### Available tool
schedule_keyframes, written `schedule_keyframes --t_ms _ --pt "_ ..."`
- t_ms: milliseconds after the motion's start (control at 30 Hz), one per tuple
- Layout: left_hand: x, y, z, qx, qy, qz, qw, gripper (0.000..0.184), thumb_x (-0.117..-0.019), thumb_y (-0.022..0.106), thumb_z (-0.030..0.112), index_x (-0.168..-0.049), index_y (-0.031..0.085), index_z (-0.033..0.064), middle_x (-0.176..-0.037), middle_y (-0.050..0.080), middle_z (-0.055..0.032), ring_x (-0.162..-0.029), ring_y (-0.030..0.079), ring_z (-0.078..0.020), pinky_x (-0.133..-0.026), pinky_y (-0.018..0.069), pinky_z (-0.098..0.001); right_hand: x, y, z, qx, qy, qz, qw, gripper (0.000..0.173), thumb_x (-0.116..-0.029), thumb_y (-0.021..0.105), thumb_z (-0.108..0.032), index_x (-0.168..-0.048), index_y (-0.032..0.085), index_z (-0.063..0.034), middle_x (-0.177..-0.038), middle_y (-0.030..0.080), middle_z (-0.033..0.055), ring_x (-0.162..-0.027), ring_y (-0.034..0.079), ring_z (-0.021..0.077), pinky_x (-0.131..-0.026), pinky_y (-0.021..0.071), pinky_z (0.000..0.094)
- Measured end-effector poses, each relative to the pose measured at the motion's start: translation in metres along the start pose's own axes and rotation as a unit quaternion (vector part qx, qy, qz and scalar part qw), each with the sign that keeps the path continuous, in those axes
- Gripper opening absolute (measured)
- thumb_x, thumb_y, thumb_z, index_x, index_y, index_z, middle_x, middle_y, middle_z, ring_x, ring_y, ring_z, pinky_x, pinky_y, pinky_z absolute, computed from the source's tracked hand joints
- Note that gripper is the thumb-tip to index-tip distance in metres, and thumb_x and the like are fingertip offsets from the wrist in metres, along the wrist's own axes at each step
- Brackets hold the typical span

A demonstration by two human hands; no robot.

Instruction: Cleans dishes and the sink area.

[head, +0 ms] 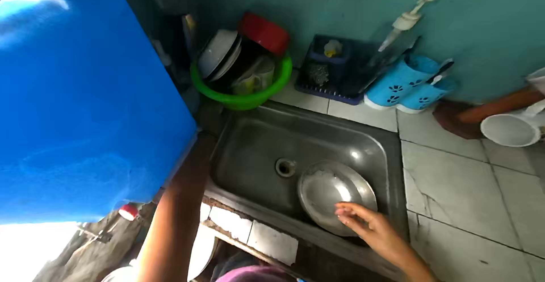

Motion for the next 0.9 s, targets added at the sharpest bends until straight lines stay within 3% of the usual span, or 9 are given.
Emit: schedule_keyframes --t_ms 133,200,267,333,433,567,733,833,900 --pt "0.053 0.036 -0.044 0.095 0.206 0.034 0.973 0.034 -0.1005 0.057 0.006 -0.134 0.063 -0.0012 -0.142 0.058 -0.0240 -0.131 0.056 -0.0405 -0.111 0.0417 -0.0575 -0.006 0.003 -0.017 -0.003 -0.035 0.001 0.999 0.036 -0.0969 0.059 -0.018 -0.121 0.065 0.0080 -0.107 0.071 0.0188 -0.090 0.069 0.0218 -0.083 0.0572 0.0387" --pt "0.110 0.016 -0.058 0.111 0.263 0.056 0.957 0.028 -0.1037 0.056 0.009 -0.129 0.067 0.0006 -0.138 0.062 -0.0200 -0.124 0.062 -0.0356 -0.105 0.0487 -0.0554 -0.007 -0.003 -0.028 0.004 -0.063 0.014 0.998 0.037 -0.0975 0.059 -0.022 -0.121 0.066 0.0058 -0.106 0.072 0.0158 -0.089 0.069 0.0168 -0.081 0.0570 0.0337" --pt "0.153 -0.011 -0.083 0.086 0.290 0.140 0.943 0.027 -0.1025 0.055 0.007 -0.122 0.072 0.0036 -0.135 0.066 -0.0146 -0.125 0.063 -0.0301 -0.106 0.0493 -0.0507 -0.005 -0.012 -0.037 0.012 -0.097 0.029 0.995 0.038 -0.0981 0.057 -0.024 -0.119 0.067 0.0062 -0.105 0.072 0.0164 -0.088 0.068 0.0152 -0.081 0.0568 0.0316" --pt "0.176 -0.012 -0.121 0.037 0.289 0.155 0.944 0.030 -0.1018 0.052 0.005 -0.125 0.072 0.0035 -0.141 0.061 -0.0177 -0.131 0.057 -0.0373 -0.110 0.0444 -0.0544 0.000 -0.018 -0.039 0.022 -0.100 0.033 0.994 0.036 -0.0999 0.056 -0.023 -0.119 0.067 0.0065 -0.106 0.072 0.0167 -0.091 0.068 0.0147 -0.084 0.0564 0.0314" --pt "0.188 0.026 -0.160 0.001 0.270 0.124 0.955 0.039 -0.0981 0.048 0.001 -0.132 0.066 -0.0034 -0.150 0.050 -0.0271 -0.138 0.048 -0.0501 -0.114 0.0372 -0.0621 0.004 -0.022 -0.036 0.016 -0.083 0.041 0.996 0.030 -0.0985 0.061 -0.017 -0.117 0.068 0.0047 -0.104 0.072 0.0149 -0.090 0.069 0.0158 -0.084 0.0571 0.0342" --pt "0.225 0.057 -0.119 0.073 0.253 0.099 0.960 0.036 -0.0962 0.050 -0.002 -0.127 0.067 -0.0077 -0.141 0.058 -0.0295 -0.133 0.052 -0.0516 -0.113 0.0384 -0.0625 0.014 -0.012 -0.028 -0.014 -0.085 0.049 0.995 0.026 -0.0964 0.063 -0.017 -0.115 0.069 0.0010 -0.101 0.072 0.0083 -0.087 0.068 0.0090 -0.080 0.0571 0.0278" --pt "0.299 0.122 -0.031 0.183 0.379 0.018 0.907 0.035 -0.0924 0.052 -0.005 -0.123 0.070 -0.0086 -0.136 0.061 -0.0297 -0.131 0.054 -0.0516 -0.112 0.0432 -0.0544 0.033 0.011 -0.019 -0.055 -0.076 0.051 0.994 0.025 -0.0973 0.063 -0.018 -0.112 0.070 0.0011 -0.097 0.071 0.0069 -0.084 0.067 0.0058 -0.078 0.0562 0.0230" --pt "0.320 0.147 0.006 0.208 0.419 -0.084 0.880 0.042 -0.0932 0.050 -0.003 -0.132 0.062 -0.0107 -0.145 0.052 -0.0327 -0.138 0.044 -0.0543 -0.115 0.0384 -0.0554 0.046 0.024 -0.016 -0.096 -0.037 0.081 0.991 0.023 -0.0992 0.058 -0.013 -0.111 0.070 0.0029 -0.098 0.071 0.0091 -0.084 0.068 0.0077 -0.079 0.0576 0.0246" --pt "0.329 0.159 0.024 0.287 0.402 -0.188 0.849 0.047 -0.0955 0.048 -0.004 -0.141 0.050 -0.0157 -0.152 0.042 -0.0361 -0.147 0.033 -0.0509 -0.123 0.0297 -0.0522 0.055 0.038 -0.022 -0.130 -0.006 0.143 0.981 0.027 -0.1026 0.052 -0.012 -0.116 0.068 0.0056 -0.104 0.071 0.0132 -0.090 0.068 0.0109 -0.083 0.0569 0.0285"
Point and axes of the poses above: each hand's wrist, its own x-axis away from the middle knuckle, its own y-axis out of the palm, z = x × y, the point moved 8 cm from there along -x, towards the middle knuckle
